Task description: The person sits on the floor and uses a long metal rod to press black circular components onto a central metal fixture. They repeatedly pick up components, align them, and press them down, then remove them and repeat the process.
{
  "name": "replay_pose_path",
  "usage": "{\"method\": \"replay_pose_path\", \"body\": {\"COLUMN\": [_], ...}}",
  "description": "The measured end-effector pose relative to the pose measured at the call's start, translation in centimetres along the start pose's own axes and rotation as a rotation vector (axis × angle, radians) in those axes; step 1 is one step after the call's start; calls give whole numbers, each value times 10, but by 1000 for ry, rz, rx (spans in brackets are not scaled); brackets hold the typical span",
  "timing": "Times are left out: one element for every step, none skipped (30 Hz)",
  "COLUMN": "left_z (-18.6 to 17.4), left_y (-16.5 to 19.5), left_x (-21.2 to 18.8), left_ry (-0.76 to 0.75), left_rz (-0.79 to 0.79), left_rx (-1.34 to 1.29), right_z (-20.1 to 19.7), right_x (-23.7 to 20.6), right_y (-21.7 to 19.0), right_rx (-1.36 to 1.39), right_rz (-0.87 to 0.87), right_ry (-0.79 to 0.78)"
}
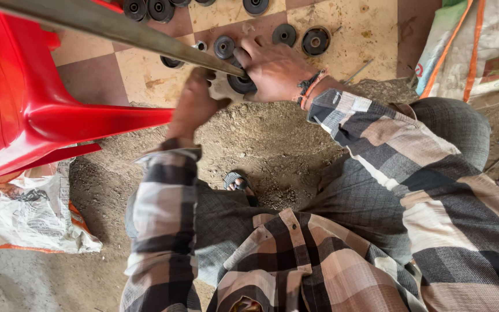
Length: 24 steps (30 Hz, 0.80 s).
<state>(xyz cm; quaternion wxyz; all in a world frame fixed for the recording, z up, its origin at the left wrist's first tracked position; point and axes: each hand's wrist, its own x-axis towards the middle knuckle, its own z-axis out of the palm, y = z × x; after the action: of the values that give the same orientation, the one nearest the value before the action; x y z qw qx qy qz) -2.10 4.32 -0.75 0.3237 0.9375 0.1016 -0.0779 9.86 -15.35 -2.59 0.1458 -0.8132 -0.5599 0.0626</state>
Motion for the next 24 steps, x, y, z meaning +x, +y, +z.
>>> {"method": "replay_pose_path", "body": {"left_z": [18,39,59,78,93,104,108,112,116,117,116,115,114,114,114,115,116,117,118,120,120,121,121,121], "left_y": [-5,-6,-5,-1,5,11,19,24,24,25,25,25,25,25,25,25,25,25,25,25,24,23,21,20], "left_x": [0,0,0,2,5,9,11,14,16,17,17,16,16,15,15,15,15,15,15,14,14,15,15,15], "left_ry": [83,172,249,323,362,394,418,461,506,547,525,503,484,511,538,563,555,546,538,539,548,558,562,565], "left_rz": [131,257,270,283,241,198,143,90,56,18,-13,-42,-67,-51,-36,-21,-3,11,20,-27,-71,-111,-91,-79], "left_rx": [-60,-116,-73,-29,-297,-568,-838,-791,-748,-704,-686,-664,-638,-618,-597,-577,-629,-681,-733,-676,-617,-559,-553,-547], "right_z": [-1,-1,-2,-3,-3,-3,-2,-1,0,1,2,4,4,5,5,5,4,3,1,0,-2,-4,-6,-7], "right_x": [1,2,3,4,4,5,5,5,6,6,7,7,8,9,9,10,11,12,13,15,17,19,21,23], "right_y": [-1,-2,-4,-6,-8,-10,-12,-13,-12,-12,-10,-9,-6,-4,-3,-2,-1,-1,0,-1,0,0,1,1], "right_rx": [-25,-48,-71,-70,-72,-72,-62,-59,-74,-66,-49,-32,-3,29,62,30,-2,-32,-8,15,33,37,44,54], "right_rz": [-1,-9,-20,0,26,55,60,73,91,65,42,18,23,29,34,6,-19,-45,-14,11,29,22,19,15], "right_ry": [1,4,7,-25,-56,-90,-84,-74,-54,-23,3,33,3,-26,-56,-15,22,57,-19,-92,-160,-190,-224,-263]}}
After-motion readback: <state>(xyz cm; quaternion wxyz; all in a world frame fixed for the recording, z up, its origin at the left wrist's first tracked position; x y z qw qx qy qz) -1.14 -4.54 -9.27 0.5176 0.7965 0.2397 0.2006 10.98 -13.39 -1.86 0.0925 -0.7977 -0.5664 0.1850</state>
